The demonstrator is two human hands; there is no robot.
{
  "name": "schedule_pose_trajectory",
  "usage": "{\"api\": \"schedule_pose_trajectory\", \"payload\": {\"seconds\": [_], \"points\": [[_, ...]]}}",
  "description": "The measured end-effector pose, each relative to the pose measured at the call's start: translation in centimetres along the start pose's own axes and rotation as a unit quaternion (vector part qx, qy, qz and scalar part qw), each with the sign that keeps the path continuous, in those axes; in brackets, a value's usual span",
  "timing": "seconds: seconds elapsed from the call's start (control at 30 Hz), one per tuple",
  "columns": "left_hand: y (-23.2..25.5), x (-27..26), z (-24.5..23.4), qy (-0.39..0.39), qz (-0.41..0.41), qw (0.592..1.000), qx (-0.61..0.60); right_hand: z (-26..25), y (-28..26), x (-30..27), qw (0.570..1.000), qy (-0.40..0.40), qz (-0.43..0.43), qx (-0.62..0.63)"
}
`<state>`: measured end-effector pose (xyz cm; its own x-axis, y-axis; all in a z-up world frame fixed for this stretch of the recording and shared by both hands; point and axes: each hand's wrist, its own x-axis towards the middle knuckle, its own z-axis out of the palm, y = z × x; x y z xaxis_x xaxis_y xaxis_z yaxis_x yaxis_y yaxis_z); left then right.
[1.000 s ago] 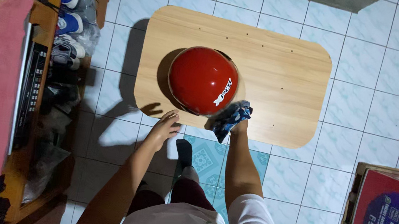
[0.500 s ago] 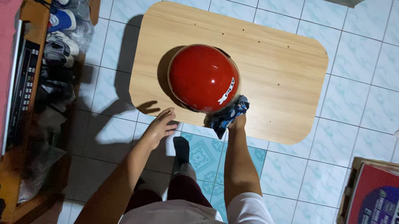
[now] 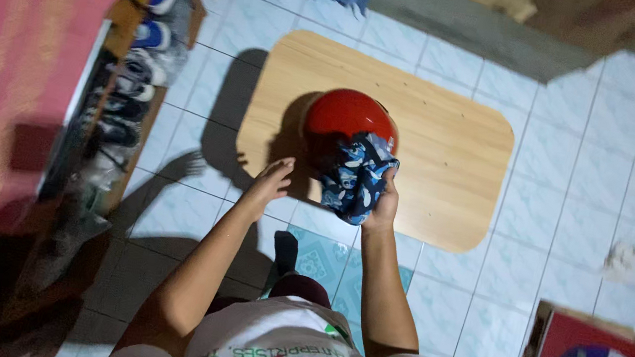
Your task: The person wipes a red helmet and two books with a patterned cloth. They retrieve the helmet from a shelf, wipe it thoroughly, and place it on a small table. Then they take two books from the shelf, wipe each cover, and place them on the table next to the helmet.
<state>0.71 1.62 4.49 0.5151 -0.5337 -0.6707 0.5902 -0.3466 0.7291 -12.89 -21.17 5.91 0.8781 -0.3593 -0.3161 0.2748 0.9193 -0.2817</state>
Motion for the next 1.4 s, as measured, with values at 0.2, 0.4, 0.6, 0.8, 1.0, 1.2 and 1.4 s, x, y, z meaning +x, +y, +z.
{"api": "schedule_pose_trajectory", "payload": {"seconds": [0.2,0.4,0.6,0.8,1.0,1.2,1.4], "points": [[4.0,-7.6,-3.0,0.017,0.159,0.985,-0.067,14.2,6.5,-4.3,0.983,-0.145,0.108,0.026],[2.9,-19.2,-9.6,0.013,0.288,0.943,-0.167,21.5,15.6,-10.2,0.953,-0.206,0.222,-0.017],[-1.4,-28.6,-15.5,0.1,0.348,0.909,-0.208,27.4,23.5,-16.8,0.927,-0.244,0.283,-0.025],[-5.1,-35.7,-20.0,0.171,0.361,0.886,-0.235,27.9,31.1,-19.6,0.909,-0.251,0.333,-0.016],[-7.2,-41.3,-22.3,0.289,0.418,0.86,-0.054,25.0,38.1,-21.3,0.903,-0.235,0.347,-0.092],[-12.2,-41.4,-26.0,0.507,0.372,0.775,0.068,19.5,44.5,-19.6,0.885,-0.156,0.406,-0.168],[-20.2,-38.4,-35.1,0.543,0.396,0.728,-0.133,23.6,44.8,-18.7,0.874,-0.227,0.421,-0.087]]}}
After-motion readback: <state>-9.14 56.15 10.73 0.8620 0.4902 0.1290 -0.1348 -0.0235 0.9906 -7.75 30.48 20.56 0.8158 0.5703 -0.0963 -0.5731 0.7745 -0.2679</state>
